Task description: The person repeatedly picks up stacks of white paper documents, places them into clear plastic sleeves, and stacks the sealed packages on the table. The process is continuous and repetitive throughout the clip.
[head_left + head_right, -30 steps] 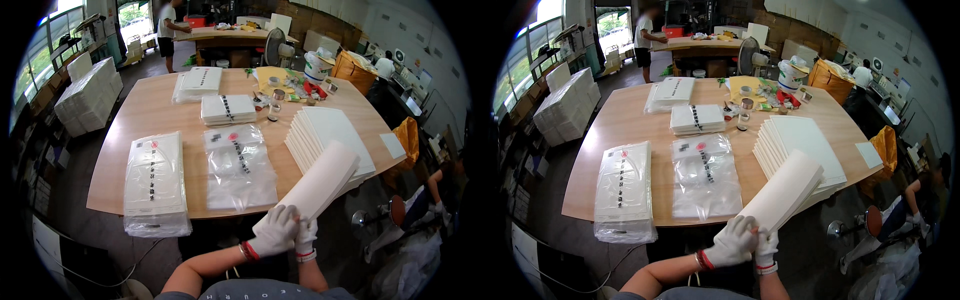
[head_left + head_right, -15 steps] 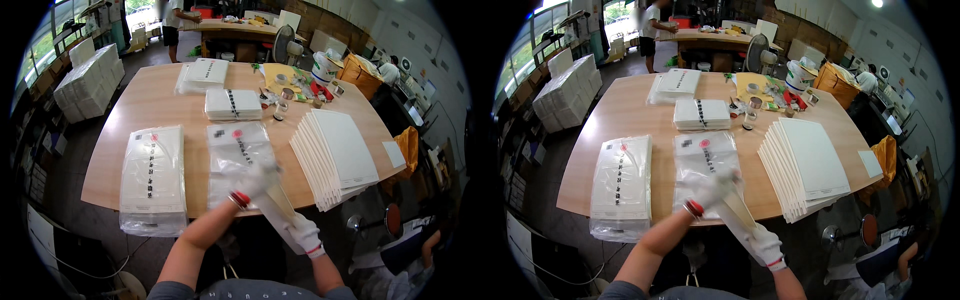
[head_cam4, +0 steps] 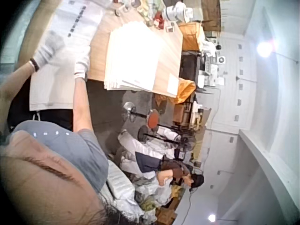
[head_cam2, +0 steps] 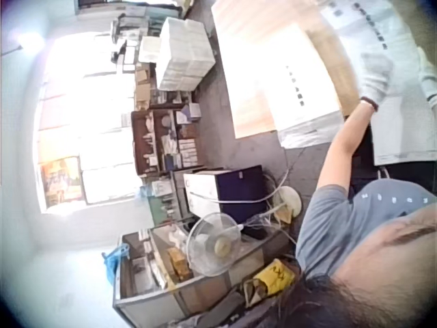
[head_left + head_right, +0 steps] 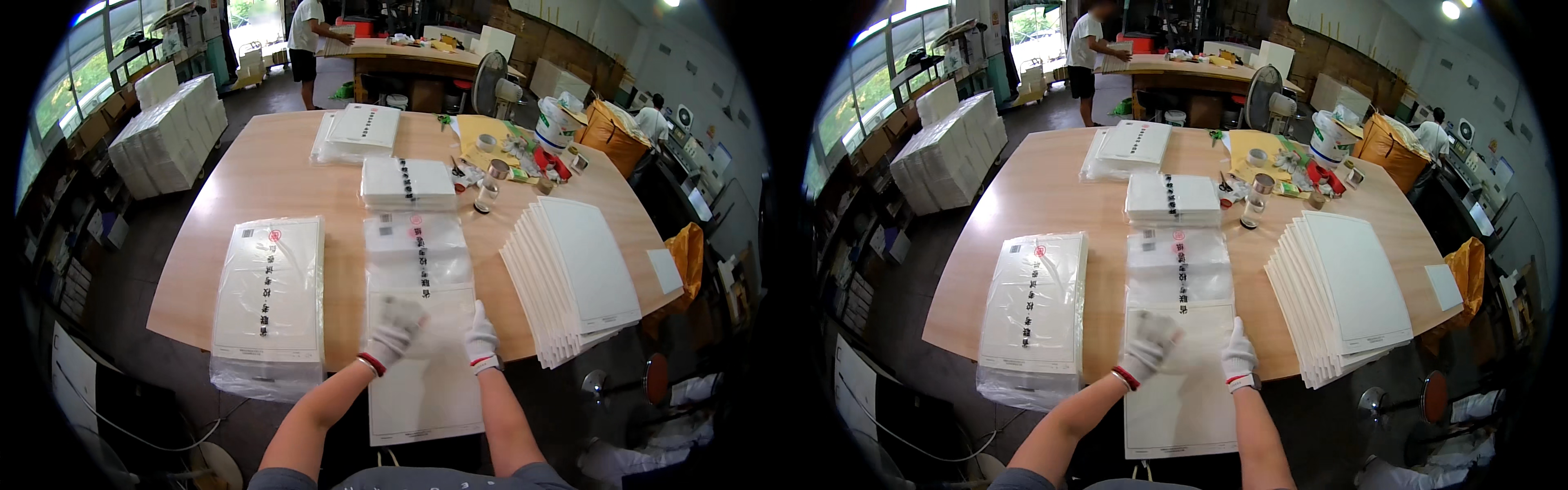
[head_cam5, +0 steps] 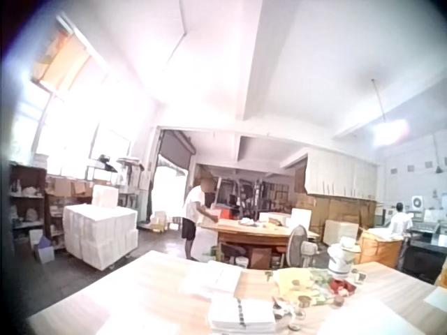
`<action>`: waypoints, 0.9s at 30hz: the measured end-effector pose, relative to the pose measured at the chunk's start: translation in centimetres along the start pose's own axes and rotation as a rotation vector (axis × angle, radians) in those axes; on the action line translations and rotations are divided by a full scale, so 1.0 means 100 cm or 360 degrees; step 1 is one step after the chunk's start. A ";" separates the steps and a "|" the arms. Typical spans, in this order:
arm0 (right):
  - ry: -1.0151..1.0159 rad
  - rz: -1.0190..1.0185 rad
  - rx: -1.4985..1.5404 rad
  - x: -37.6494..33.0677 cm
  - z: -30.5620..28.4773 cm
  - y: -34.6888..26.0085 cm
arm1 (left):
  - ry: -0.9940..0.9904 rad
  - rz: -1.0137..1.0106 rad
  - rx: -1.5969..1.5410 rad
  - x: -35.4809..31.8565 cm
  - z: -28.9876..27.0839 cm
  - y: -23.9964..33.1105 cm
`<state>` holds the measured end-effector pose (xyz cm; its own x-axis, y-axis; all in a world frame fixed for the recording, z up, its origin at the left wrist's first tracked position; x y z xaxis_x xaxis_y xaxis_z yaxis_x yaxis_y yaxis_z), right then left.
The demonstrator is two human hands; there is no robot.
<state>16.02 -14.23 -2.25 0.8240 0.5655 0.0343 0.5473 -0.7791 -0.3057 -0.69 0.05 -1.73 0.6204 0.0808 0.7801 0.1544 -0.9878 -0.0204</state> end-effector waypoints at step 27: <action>-0.0479 -0.0489 0.0725 -0.332 -0.067 0.075 | -0.1097 -0.1750 -0.1450 -0.136 -0.264 0.146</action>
<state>-6.27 -40.60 0.66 0.5253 0.8485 -0.0640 0.5811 -0.4126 -0.7015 -27.18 -19.01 3.88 0.7759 0.5720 -0.2662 0.4085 -0.1339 0.9029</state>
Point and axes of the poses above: each hand's wrist, its own x-axis towards the middle knuckle, its own z-axis out of the palm, y = z × x, the point moved 1 cm from there along x, towards the middle knuckle, and after that the axes turned 8 degrees about y, right-handed, at the moved point
